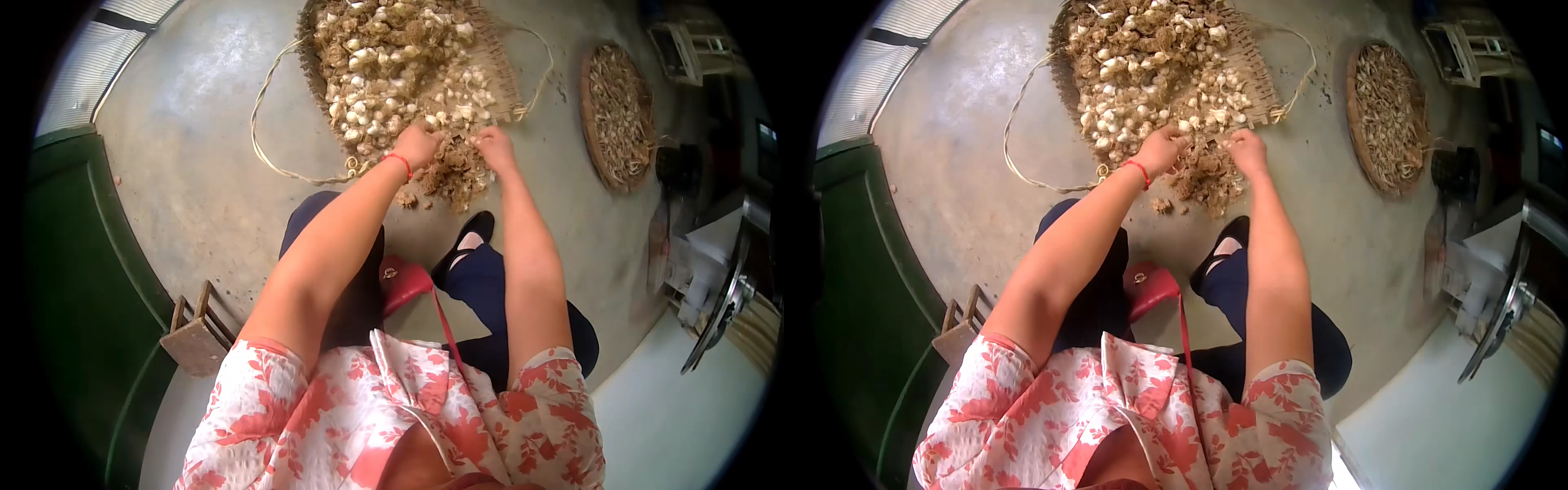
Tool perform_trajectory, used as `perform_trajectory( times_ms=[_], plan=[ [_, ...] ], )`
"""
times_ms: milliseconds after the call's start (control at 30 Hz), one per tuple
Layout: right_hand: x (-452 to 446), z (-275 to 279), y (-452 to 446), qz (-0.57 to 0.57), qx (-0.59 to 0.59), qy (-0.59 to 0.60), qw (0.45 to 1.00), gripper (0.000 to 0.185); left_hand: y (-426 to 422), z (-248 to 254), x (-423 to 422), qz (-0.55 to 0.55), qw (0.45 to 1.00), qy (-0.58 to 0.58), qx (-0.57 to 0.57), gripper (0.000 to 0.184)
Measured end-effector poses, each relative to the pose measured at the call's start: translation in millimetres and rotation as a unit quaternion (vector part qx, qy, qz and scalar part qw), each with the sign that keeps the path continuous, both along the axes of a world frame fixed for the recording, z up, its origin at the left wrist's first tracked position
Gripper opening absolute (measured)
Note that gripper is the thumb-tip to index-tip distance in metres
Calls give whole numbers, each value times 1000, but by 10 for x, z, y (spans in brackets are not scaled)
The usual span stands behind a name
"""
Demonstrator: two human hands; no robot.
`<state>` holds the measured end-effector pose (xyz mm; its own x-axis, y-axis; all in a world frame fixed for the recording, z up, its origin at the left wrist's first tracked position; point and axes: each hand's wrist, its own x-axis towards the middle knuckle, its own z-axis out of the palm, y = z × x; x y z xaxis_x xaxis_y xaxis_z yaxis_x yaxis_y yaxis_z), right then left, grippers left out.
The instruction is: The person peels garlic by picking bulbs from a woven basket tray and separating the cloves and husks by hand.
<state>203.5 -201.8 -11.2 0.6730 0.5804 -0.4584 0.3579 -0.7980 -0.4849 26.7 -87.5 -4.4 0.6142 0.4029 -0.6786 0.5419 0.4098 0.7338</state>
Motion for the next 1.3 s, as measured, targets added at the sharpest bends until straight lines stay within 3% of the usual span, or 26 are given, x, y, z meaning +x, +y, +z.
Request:
perform_trajectory(
  times_ms=[33,67,133,167,233,300,400,467,500,633,700,733,833,900,933,967,1033,1100,1167,1233,1267,1300],
  plan=[
    [23,121,38,-20,18,119,993,8,-14,86,-1,-2,1000,2,-4,42],
    [1,260,91,-23,14,122,992,8,7,281,-2,35,996,-35,-80,43],
    [-50,541,240,31,67,261,962,6,2,510,33,68,979,-74,-177,38],
    [-95,604,303,27,67,262,962,6,-5,468,40,65,979,-72,-179,38],
    [-187,638,402,68,134,350,925,5,10,453,59,86,947,-191,-243,30],
    [-227,653,442,68,151,367,916,7,32,433,28,124,942,-206,-233,23],
    [-292,670,451,-23,175,441,880,8,92,410,3,191,912,-234,-276,19],
    [-328,529,461,-91,256,536,799,9,117,406,-13,217,911,-222,-271,16],
    [-357,481,493,-89,253,538,799,9,125,388,-26,239,910,-209,-266,14],
    [-490,329,749,-114,185,484,848,12,153,299,-64,284,923,-137,-222,10],
    [-494,301,920,-171,142,317,922,13,127,267,-67,316,929,-79,-174,9],
    [-447,303,969,-229,189,318,900,18,127,251,-75,317,929,-77,-173,9],
    [-330,360,915,-257,242,309,883,23,70,127,-74,216,959,-21,-184,10],
    [-237,318,713,-242,214,236,917,26,-34,-3,-54,4,963,-6,-269,23],
    [-156,246,542,-178,174,125,960,23,-136,-97,-68,0,963,-9,-270,23],
    [-85,132,354,-110,130,12,985,20,-268,-193,-102,-116,976,-5,-183,30],
    [-13,-388,-180,-79,120,-79,986,16,-339,-113,-102,-231,969,-7,-91,37],
    [-299,-423,-534,-18,57,-148,987,12,-250,147,-64,-342,929,142,8,48],
    [-524,-566,-764,-46,21,-2,999,11,-178,3,-21,-335,930,144,50,46],
    [-760,-545,-766,-24,15,-44,999,10,-164,-201,-23,-156,928,35,337,38],
    [-851,-536,-758,-3,9,-87,996,9,-124,-265,-7,-159,928,39,335,38],
    [-884,-562,-769,-6,8,-83,996,9,-70,-257,16,-45,970,34,238,32]
  ],
)
